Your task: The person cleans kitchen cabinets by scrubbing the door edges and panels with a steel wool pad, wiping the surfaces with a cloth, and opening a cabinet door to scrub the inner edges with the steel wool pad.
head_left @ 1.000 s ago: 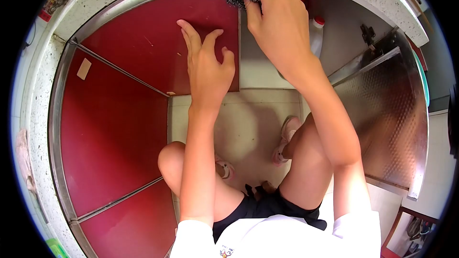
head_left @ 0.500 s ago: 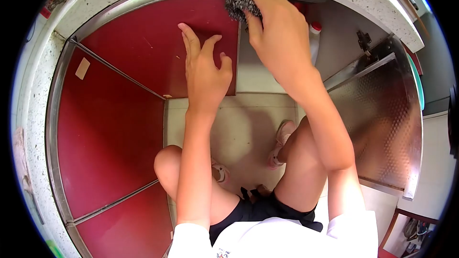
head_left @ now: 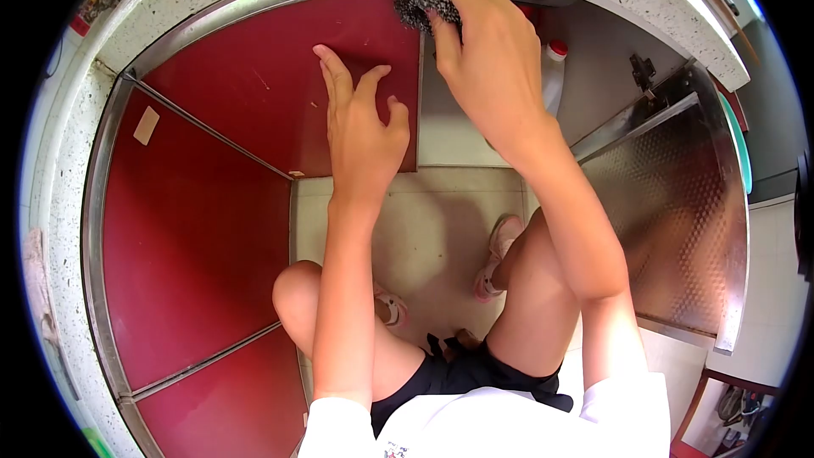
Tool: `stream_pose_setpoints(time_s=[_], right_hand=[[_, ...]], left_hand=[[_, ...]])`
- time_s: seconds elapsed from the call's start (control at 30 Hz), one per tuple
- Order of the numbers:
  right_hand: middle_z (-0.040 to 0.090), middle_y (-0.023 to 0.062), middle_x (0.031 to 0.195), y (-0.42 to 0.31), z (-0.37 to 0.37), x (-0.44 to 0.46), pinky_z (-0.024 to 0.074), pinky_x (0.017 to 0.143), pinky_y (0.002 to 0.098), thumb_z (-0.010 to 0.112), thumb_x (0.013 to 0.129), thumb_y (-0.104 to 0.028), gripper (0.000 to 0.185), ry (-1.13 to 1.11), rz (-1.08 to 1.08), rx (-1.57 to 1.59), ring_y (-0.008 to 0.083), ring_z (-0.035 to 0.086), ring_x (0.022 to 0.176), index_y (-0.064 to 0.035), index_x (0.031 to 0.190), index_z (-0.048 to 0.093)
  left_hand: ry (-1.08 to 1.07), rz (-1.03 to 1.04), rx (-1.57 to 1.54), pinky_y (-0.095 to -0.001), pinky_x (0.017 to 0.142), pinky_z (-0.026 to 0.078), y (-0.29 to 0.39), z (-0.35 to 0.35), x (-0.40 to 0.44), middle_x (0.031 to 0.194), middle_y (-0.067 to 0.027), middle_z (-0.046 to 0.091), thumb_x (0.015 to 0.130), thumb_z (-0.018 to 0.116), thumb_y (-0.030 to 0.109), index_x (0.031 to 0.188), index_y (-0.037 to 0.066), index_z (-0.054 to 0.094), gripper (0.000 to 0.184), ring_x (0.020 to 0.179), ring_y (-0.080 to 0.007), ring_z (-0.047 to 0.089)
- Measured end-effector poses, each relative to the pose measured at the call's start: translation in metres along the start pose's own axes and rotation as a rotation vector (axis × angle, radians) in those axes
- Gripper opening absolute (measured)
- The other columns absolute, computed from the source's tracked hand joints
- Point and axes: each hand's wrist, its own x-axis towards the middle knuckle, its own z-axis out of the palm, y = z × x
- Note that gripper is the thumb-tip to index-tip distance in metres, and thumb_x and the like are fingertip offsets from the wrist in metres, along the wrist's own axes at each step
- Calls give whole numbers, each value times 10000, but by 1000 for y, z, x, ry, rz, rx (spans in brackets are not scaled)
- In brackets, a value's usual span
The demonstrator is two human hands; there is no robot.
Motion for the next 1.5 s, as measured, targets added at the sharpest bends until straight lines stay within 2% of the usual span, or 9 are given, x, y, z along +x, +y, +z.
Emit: stream_pose_setpoints(time_s=[0.13, 0.2, 0.33, 0.4, 0.83, 0.93, 1.13, 1.2, 1.5], right_hand=[[601, 139, 895, 2, 3, -3, 473, 659, 412, 642, 820, -37, 311, 24, -20, 3, 358, 595, 781, -18, 1129, 630], [598, 102, 931, -3, -3, -6, 526, 667, 401, 671, 771, -30, 336, -80, 40, -81, 303, 605, 856, -34, 1103, 625], [594, 103, 932, -4, -5, -6, 525, 672, 403, 675, 769, -31, 351, -68, 49, -53, 304, 602, 855, -32, 1116, 619], [590, 102, 932, -3, -5, -7, 525, 679, 402, 675, 771, -29, 372, -22, 32, -12, 304, 599, 860, -38, 1137, 614], [594, 108, 947, -4, -2, -10, 525, 709, 414, 655, 777, -26, 422, -127, 57, -44, 304, 606, 894, -44, 1195, 601], [570, 126, 866, 1, 1, -7, 470, 676, 403, 634, 832, -32, 392, -18, 36, 39, 339, 585, 777, -71, 1220, 602], [576, 119, 867, -1, -3, -7, 470, 668, 398, 629, 836, -33, 379, -80, 56, -29, 335, 586, 774, -77, 1211, 614], [597, 103, 925, -1, -4, -10, 527, 682, 407, 649, 779, -33, 419, -132, 43, -71, 301, 613, 871, -63, 1195, 609], [584, 97, 895, 11, 11, -3, 520, 669, 406, 648, 782, -43, 387, 2, 36, 3, 301, 617, 840, -101, 1164, 637]], left_hand=[[13, 35, 48, -440, 1119, 312, -1, 0, -1, 1575, -281, 65, 868, 574, 93, 1219, 37, 610, 357, 1436, -432, 195], [9, 23, 28, -437, 1100, 340, -2, 0, 0, 1576, -279, 62, 868, 574, 95, 1219, 41, 612, 358, 1432, -431, 208], [2, 16, 35, -439, 1103, 336, -1, -1, 0, 1577, -275, 65, 867, 573, 94, 1220, 47, 614, 358, 1435, -425, 206], [12, 14, -18, -462, 1103, 324, 2, -2, 1, 1542, -341, 105, 840, 552, 62, 1163, -24, 623, 342, 1433, -453, 191], [43, 58, 17, -466, 1100, 328, -1, 1, 0, 1542, -344, 97, 840, 554, 61, 1171, -27, 619, 349, 1433, -458, 190], [15, 23, 3, -467, 1104, 325, 1, -1, 0, 1544, -342, 95, 845, 555, 64, 1173, -26, 618, 346, 1434, -454, 191], [31, 49, 23, -466, 1107, 318, -1, 0, -2, 1555, -322, 86, 847, 555, 68, 1171, -25, 620, 344, 1436, -447, 189], [17, 41, 38, -470, 1103, 322, -2, -1, -2, 1558, -316, 84, 848, 555, 69, 1168, -25, 622, 341, 1436, -444, 193], [7, 5, 34, -439, 1129, 303, -2, 1, -3, 1586, -253, 59, 865, 570, 88, 1204, 42, 620, 347, 1446, -407, 195]])
